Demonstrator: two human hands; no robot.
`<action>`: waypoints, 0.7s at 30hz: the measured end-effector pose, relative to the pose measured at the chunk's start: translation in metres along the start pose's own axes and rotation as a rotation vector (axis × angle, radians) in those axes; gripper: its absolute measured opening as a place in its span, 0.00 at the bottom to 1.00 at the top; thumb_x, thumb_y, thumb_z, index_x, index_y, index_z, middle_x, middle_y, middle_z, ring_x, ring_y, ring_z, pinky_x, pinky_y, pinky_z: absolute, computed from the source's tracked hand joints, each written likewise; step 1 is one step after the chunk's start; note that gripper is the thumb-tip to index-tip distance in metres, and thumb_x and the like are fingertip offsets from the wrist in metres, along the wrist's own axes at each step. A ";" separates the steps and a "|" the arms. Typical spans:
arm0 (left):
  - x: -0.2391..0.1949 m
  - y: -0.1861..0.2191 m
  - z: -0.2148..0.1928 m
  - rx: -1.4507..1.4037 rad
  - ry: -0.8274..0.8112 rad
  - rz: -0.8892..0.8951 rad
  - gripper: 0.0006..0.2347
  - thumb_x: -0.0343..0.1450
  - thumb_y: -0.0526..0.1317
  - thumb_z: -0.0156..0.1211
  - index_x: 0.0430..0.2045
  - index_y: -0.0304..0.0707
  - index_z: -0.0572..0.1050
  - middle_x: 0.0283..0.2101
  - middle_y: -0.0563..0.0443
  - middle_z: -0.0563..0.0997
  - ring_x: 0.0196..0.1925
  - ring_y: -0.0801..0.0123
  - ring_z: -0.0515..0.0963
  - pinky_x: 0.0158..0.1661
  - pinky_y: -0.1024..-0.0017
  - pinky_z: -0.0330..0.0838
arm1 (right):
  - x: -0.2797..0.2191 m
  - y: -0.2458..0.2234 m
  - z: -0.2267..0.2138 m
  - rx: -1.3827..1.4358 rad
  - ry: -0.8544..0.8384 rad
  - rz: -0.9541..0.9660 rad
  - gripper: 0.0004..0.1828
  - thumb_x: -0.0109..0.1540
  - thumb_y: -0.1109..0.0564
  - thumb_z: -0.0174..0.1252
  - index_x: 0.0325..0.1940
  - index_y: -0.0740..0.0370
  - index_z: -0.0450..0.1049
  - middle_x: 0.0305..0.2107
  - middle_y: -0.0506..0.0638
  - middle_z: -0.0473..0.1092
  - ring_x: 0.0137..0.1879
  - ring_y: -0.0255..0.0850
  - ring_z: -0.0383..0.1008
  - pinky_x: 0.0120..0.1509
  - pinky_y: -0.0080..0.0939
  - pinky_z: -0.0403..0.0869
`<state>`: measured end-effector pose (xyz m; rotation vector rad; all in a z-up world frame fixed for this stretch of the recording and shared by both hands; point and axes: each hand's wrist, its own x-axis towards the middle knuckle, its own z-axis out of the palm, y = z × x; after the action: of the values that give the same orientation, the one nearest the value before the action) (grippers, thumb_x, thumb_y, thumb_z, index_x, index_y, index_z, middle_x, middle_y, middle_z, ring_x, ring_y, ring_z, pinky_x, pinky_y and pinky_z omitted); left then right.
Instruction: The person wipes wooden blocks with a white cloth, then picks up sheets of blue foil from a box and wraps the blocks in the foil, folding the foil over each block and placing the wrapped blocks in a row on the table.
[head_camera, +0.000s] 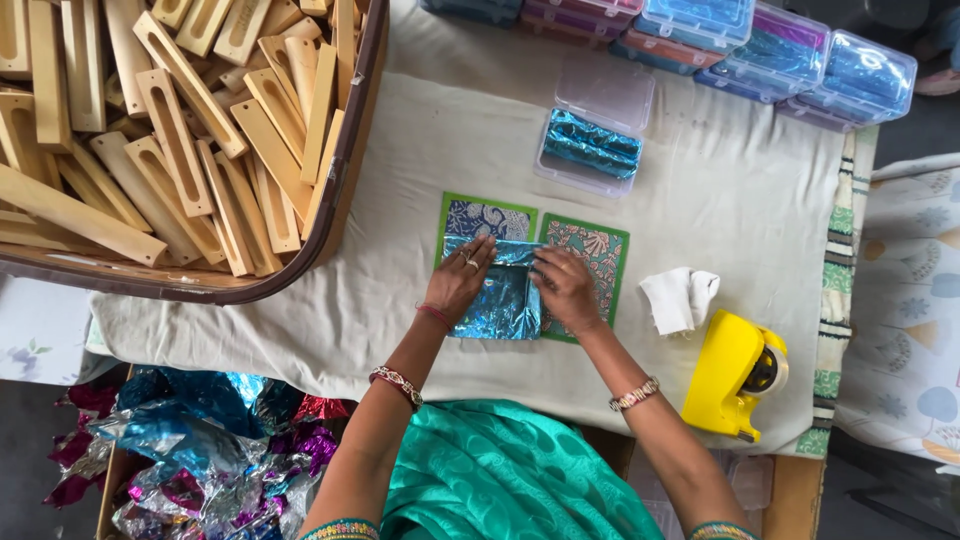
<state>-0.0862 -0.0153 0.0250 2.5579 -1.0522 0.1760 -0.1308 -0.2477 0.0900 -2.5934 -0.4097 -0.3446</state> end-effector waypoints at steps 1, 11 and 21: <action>0.000 0.000 0.001 0.000 0.003 -0.001 0.21 0.70 0.31 0.54 0.62 0.35 0.71 0.71 0.49 0.67 0.74 0.62 0.64 0.69 0.65 0.62 | -0.004 0.009 0.001 -0.001 0.000 -0.003 0.11 0.56 0.59 0.68 0.42 0.63 0.81 0.48 0.52 0.78 0.60 0.47 0.74 0.64 0.48 0.71; -0.004 -0.002 0.008 -0.007 0.021 0.020 0.23 0.69 0.31 0.54 0.63 0.34 0.69 0.72 0.49 0.66 0.74 0.61 0.63 0.70 0.63 0.61 | 0.032 0.036 -0.002 0.136 -0.261 0.175 0.23 0.56 0.49 0.70 0.53 0.58 0.80 0.53 0.53 0.76 0.63 0.50 0.71 0.67 0.51 0.70; -0.023 0.000 -0.029 0.021 -0.002 0.057 0.24 0.69 0.32 0.53 0.64 0.35 0.70 0.72 0.50 0.65 0.74 0.65 0.63 0.70 0.62 0.58 | 0.013 0.033 0.002 -0.039 -0.248 0.030 0.27 0.59 0.43 0.66 0.57 0.58 0.77 0.49 0.48 0.77 0.55 0.45 0.75 0.62 0.49 0.70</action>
<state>-0.1020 0.0110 0.0462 2.5483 -1.1301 0.2007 -0.1067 -0.2713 0.0788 -2.6861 -0.4518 -0.0195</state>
